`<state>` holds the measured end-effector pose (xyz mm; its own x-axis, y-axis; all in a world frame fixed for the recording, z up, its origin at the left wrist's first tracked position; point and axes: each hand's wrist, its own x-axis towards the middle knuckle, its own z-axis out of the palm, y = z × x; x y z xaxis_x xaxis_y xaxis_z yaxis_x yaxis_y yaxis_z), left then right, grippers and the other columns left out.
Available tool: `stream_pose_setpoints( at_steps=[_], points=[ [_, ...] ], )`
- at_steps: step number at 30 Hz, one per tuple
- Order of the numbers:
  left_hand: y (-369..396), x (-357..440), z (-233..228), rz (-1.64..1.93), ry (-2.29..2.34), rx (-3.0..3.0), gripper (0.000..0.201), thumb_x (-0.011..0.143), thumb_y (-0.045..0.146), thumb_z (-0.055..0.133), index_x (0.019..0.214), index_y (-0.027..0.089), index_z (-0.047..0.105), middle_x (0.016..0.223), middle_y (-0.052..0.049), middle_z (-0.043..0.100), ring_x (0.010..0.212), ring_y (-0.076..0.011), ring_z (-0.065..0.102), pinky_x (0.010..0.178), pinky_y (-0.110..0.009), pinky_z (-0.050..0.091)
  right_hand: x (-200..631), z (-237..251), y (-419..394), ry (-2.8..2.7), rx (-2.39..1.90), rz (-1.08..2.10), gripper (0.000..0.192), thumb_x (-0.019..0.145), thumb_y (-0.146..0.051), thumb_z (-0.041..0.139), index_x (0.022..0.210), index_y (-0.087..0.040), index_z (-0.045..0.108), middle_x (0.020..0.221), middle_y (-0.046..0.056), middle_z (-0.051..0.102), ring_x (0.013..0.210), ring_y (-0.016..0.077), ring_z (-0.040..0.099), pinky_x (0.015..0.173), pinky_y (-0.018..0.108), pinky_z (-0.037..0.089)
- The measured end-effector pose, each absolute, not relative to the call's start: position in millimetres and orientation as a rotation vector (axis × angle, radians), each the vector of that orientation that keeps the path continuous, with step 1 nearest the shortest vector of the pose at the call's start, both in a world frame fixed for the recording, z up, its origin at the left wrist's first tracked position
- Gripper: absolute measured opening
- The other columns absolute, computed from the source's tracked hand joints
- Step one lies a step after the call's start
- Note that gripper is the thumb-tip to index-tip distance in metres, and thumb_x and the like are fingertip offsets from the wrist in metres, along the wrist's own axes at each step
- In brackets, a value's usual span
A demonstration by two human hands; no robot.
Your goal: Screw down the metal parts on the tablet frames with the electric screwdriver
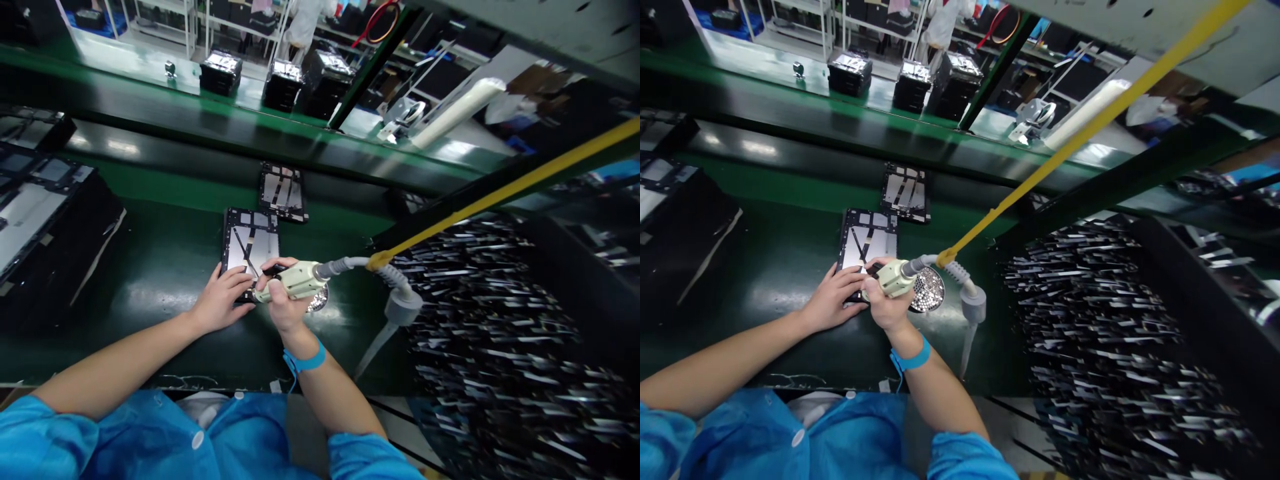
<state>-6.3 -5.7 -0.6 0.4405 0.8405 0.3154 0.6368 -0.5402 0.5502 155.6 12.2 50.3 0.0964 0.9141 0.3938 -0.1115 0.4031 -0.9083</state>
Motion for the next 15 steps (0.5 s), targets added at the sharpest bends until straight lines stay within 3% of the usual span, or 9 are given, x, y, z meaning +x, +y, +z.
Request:
stream_pose_setpoints(
  at_steps=[15],
  points=[
    [-5.5, -6.7, 0.0, 0.773, 1.269, 2.334, 0.043, 0.093, 0.036, 0.071, 0.134, 0.026, 0.065, 0.140, -0.010, 0.066, 0.143, -0.0325, 0.049, 0.124, -0.066, 0.023, 153.4, 45.2, 12.3, -1.273, -0.878, 0.922, 0.032, 0.087, -0.046, 0.071, 0.108, -0.025, 0.060, 0.097, 0.003, 0.069, 0.064, 0.0142, 0.067, 0.058, 0.031, 0.061]
  ],
)
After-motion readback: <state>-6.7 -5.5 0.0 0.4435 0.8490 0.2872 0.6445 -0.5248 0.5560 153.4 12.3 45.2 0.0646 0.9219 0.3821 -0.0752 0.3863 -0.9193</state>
